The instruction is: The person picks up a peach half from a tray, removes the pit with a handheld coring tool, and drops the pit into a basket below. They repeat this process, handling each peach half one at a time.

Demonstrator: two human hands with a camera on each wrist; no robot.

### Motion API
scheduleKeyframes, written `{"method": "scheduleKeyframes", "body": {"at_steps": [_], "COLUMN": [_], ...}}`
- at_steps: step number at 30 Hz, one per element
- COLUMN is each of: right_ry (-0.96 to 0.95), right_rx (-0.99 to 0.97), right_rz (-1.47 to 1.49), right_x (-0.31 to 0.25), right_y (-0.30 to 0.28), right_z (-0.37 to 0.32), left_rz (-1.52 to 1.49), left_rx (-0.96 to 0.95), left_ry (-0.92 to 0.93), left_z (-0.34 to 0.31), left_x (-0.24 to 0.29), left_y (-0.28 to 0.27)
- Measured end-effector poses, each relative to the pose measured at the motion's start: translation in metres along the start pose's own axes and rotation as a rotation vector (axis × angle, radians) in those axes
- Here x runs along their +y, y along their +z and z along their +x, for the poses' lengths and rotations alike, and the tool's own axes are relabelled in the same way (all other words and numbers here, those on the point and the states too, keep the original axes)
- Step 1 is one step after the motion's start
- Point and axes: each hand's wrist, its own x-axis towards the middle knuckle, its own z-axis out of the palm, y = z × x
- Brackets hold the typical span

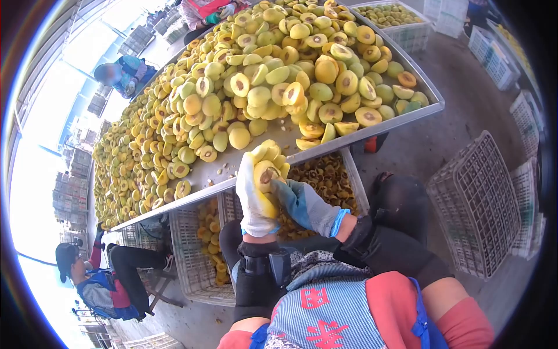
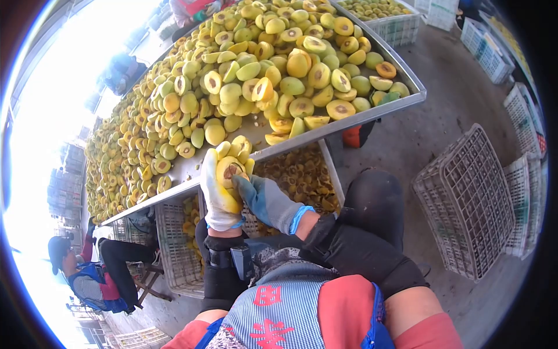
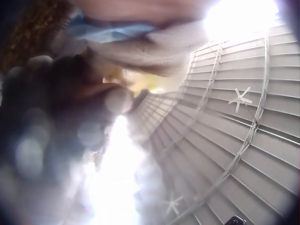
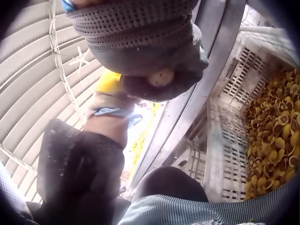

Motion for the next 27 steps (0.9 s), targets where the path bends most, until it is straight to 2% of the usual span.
{"method": "scheduleKeyframes", "body": {"at_steps": [5,8,11,14,17,20,23,26,27], "right_ry": [0.109,0.037,0.014,0.408,0.642,0.535,0.598,0.697,0.686], "right_rx": [-0.034,-0.021,0.031,-0.179,-0.319,-0.243,-0.238,-0.477,-0.472], "right_rz": [-0.021,0.036,-0.102,0.038,0.16,-0.128,-0.107,0.293,0.285], "right_x": [-0.009,-0.007,0.002,-0.046,-0.053,-0.059,-0.055,-0.04,-0.041], "right_y": [0.004,0.006,0.007,-0.003,-0.013,-0.013,-0.014,-0.023,-0.023], "right_z": [-0.007,-0.01,-0.009,-0.017,-0.015,-0.016,-0.016,-0.009,-0.01], "left_rz": [0.057,0.083,0.131,0.128,0.119,0.197,0.239,0.123,0.071], "left_rx": [0.064,0.043,-0.008,-0.044,-0.045,-0.088,-0.121,-0.064,-0.031], "left_ry": [0.025,0.032,0.029,0.004,-0.058,-0.109,-0.104,-0.068,-0.06], "left_z": [0.001,0.001,0.006,0.001,0.001,0.003,0.005,0.002,0.002], "left_x": [-0.005,-0.007,-0.007,-0.001,0.002,0.004,0.0,-0.002,-0.005], "left_y": [0.0,0.0,-0.008,-0.006,-0.005,-0.012,-0.016,-0.01,-0.009]}}
